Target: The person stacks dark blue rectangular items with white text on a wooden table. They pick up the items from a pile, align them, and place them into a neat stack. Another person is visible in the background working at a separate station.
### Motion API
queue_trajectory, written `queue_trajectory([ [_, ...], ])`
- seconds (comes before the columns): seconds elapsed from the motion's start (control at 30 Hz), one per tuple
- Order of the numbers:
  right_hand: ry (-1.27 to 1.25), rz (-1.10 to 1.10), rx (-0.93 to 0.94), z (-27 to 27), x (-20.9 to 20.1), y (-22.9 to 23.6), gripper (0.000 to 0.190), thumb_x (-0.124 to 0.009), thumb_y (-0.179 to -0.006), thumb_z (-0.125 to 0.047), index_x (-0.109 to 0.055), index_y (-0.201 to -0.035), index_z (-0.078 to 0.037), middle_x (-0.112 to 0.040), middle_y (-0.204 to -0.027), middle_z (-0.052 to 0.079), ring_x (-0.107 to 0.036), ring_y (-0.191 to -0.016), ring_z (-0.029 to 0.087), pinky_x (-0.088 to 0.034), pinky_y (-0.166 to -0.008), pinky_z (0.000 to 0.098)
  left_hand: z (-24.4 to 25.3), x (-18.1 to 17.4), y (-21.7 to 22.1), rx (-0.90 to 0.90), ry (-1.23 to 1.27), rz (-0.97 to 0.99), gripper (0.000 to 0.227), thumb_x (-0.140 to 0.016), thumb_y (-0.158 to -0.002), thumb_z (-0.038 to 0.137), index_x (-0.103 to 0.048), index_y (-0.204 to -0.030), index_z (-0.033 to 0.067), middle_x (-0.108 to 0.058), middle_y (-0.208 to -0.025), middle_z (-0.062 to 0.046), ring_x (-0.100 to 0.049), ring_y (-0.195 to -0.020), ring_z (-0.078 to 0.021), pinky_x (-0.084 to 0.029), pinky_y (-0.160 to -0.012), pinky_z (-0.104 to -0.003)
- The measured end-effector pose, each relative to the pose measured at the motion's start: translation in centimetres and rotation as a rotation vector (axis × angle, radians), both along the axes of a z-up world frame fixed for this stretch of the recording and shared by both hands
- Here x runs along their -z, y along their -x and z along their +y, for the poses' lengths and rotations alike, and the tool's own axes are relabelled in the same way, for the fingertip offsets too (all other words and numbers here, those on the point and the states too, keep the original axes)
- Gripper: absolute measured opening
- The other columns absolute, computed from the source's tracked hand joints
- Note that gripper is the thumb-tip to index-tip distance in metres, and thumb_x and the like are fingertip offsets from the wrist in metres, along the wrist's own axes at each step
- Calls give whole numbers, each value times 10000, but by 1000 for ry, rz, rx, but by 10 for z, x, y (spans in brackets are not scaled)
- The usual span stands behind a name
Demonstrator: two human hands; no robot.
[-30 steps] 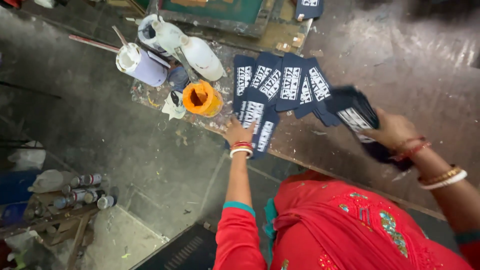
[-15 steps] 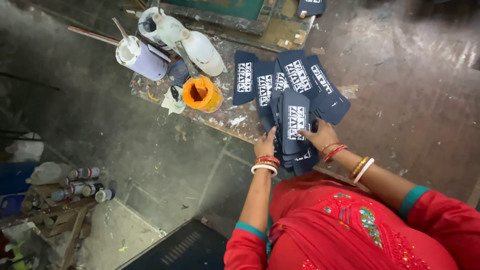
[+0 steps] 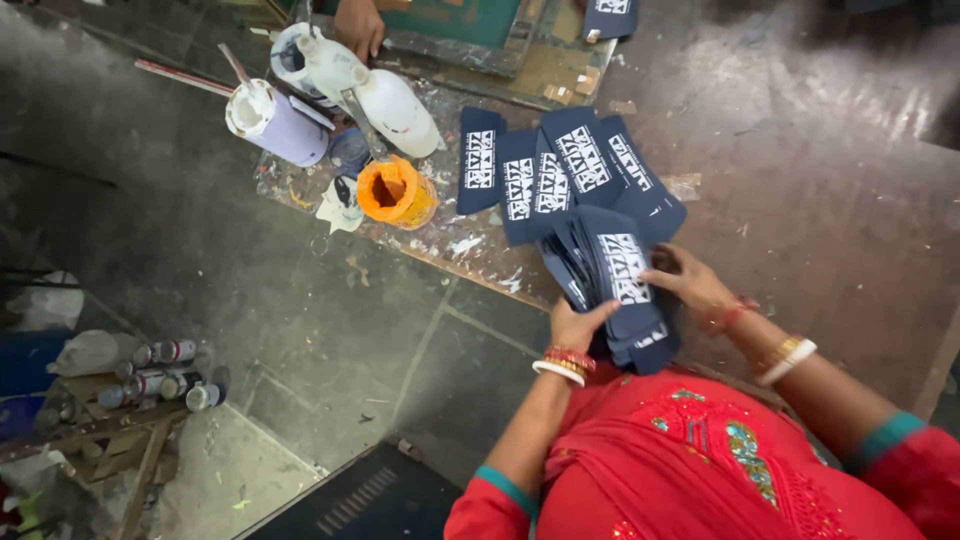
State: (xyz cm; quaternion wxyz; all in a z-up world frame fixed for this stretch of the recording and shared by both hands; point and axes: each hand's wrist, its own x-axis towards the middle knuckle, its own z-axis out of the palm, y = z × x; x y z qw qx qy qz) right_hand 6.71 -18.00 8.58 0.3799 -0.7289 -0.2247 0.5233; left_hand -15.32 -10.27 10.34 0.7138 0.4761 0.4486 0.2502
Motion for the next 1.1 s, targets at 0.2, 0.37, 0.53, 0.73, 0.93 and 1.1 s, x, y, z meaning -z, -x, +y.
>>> queue_trajectory([
  [0.2, -136, 435, 142, -73, 1, -17, 728, -808, -777, -335, -553, -1371, -2, -728, -1171, 70, -674, -1056, 187, -543, -916, 359, -33, 39, -42, 313, 206, -367, 621, -842, -806, 92, -591, -1370, 20, -689, -1267, -75, -658, -1163, -191, -526, -1023, -352],
  [0.37, -104, -155, 48, -79, -94, -59, 752, -877, -680, -335, -608, -1292, 9, -749, -1069, 115, -712, -945, 218, -566, -848, 387, -44, 72, -95, 710, -16, -346, 672, -854, -889, 53, -569, -1480, -92, -660, -1407, -157, -601, -1304, -263, -479, -1131, -391],
  [0.53, 431, -1003, -387, -85, -211, -78, 662, -845, -768, -548, -651, -1239, -125, -762, -1002, 182, -736, -988, 373, -583, -841, 468, -45, 105, -102, 94, -178, -178, 1237, -882, -753, 322, -146, -1702, 28, -530, -1441, -214, -554, -1362, -290, -487, -1151, -400],
  [0.73, 240, -1050, -535, -95, -125, -99, 859, -834, -684, -397, -515, -1462, -227, -723, -1047, 157, -698, -949, 375, -558, -799, 486, -37, -39, -105, 240, -810, 274, 1243, -882, -632, 582, -274, -1596, 86, -413, -1578, -204, -427, -1462, -384, -368, -1205, -504],
  [0.93, 160, -1171, -565, -100, -150, -95, 664, -758, -823, -382, -548, -1440, -257, -735, -1104, 84, -707, -1045, 303, -553, -881, 451, -56, -111, -127, 439, -1355, 385, 1065, -873, -690, 468, -317, -1590, 341, -282, -1689, -71, -232, -1598, -367, -182, -1263, -730],
  [1.1, 62, -1316, -710, -118, -102, -98, 978, -783, -589, -432, -529, -1510, -225, -698, -1168, 48, -667, -1112, 248, -481, -980, 430, -54, -105, -142, 759, -1371, 636, 1021, -859, -689, 312, -346, -1571, 336, -399, -1599, -78, -327, -1520, -359, -214, -1205, -712],
])
